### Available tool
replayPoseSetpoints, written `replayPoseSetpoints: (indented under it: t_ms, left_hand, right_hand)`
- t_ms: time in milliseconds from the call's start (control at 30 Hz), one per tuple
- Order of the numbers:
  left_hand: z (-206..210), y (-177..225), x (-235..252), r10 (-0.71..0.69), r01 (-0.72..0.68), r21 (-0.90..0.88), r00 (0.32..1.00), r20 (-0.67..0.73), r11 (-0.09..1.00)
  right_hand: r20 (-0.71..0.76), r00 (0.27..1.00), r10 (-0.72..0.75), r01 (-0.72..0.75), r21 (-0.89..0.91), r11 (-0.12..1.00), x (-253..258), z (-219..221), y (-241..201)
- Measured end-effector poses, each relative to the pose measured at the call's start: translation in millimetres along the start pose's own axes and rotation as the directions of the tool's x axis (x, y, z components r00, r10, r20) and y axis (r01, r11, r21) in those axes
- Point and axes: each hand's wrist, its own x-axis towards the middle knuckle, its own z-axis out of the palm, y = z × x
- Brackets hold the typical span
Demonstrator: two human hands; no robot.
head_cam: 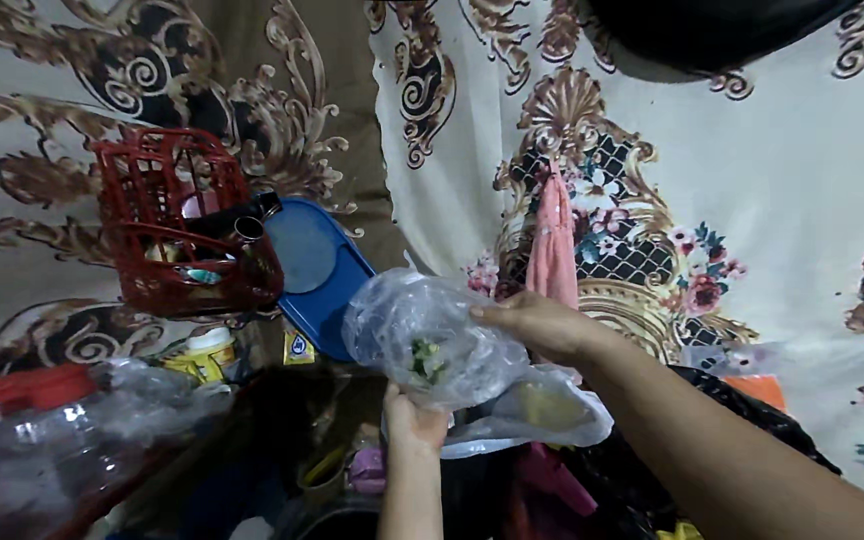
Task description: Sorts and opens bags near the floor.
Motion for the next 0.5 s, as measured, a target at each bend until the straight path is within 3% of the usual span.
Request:
replayPoseSetpoints:
  t_ms: [133, 267, 367, 433, 500]
  left_hand:
    - [7.6, -1.0, -8.0, 0.001, 0.002, -0.055, 0.999, 0.05, 0.998]
    - [6.4, -3.7, -19.3, -0.093, 0.107, -0.111, 0.987, 0.13, 0.988]
    - [-2.0, -2.6, -25.3, -0.127, 0.163, -0.206, 0.976, 0.176, 0.965]
    - [-4.9, -7.9, -26.7, -0.082, 0.109, -0.247, 0.99, 0.118, 0.963]
    - [-5.6, -16.4, -29.5, -0.025, 0.031, -0.238, 0.999, 0.03, 0.971]
  right_hand:
    - [-0.237, 0.962, 0.137, -0.136, 0.02, 0.991, 5.6, 2.4, 8.0]
    - [-0.392, 0.909, 0.143, -0.147, 0.02, 0.989, 14.2, 7.0, 12.9]
    - [-0.449, 0.875, 0.183, -0.16, 0.089, 0.983, 17.3, 11.7, 11.1]
    - [-0.448, 0.864, 0.23, -0.151, 0.204, 0.967, 16.5, 15.3, 8.7]
    - [-0.347, 0.897, 0.273, -0.142, 0.359, 0.923, 15.0, 16.2, 7.8]
